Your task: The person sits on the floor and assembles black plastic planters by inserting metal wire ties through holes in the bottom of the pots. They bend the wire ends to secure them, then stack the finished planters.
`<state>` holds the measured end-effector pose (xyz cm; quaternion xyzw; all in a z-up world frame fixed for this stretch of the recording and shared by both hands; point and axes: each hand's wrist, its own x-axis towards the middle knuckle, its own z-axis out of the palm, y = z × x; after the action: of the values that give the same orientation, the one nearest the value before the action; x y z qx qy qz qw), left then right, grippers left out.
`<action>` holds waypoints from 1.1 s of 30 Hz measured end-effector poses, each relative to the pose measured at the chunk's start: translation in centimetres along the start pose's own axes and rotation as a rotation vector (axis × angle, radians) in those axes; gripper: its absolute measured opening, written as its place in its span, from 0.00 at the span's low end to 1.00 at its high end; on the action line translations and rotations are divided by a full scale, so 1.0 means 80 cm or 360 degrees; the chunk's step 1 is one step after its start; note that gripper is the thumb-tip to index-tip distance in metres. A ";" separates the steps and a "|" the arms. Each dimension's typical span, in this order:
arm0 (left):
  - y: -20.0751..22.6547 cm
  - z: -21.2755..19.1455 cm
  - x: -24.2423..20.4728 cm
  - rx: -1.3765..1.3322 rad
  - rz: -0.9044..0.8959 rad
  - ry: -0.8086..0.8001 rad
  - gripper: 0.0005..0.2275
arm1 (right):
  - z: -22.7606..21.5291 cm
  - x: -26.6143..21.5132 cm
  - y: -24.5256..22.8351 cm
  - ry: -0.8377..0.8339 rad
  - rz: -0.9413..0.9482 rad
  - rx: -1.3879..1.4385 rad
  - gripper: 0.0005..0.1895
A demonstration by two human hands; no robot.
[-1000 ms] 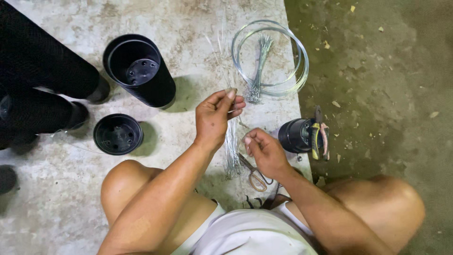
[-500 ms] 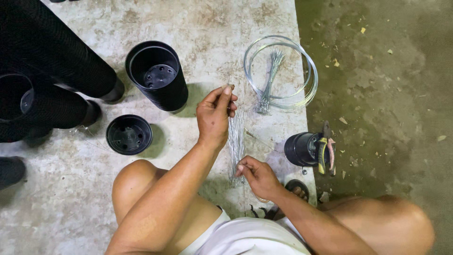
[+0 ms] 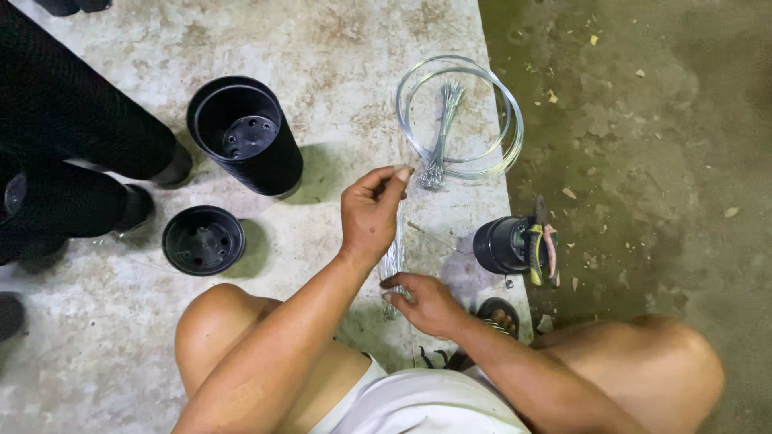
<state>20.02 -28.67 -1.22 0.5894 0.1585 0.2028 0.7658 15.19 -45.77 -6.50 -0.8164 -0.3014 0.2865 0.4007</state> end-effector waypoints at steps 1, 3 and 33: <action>0.002 0.002 -0.002 0.0032 -0.0035 -0.0031 0.08 | -0.011 0.005 -0.002 0.0047 0.0032 -0.0002 0.14; 0.008 0.004 -0.007 0.0127 -0.0074 -0.0104 0.09 | -0.037 0.015 -0.004 0.0138 0.0101 -0.0004 0.18; 0.059 0.013 -0.035 0.0960 0.0386 -0.0984 0.05 | -0.187 -0.002 -0.039 0.0422 -0.0127 0.0091 0.06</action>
<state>17.53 -29.86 3.63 0.8336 -0.0960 0.0500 0.5417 24.91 -51.55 3.85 -0.8227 -0.2697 0.1684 0.4712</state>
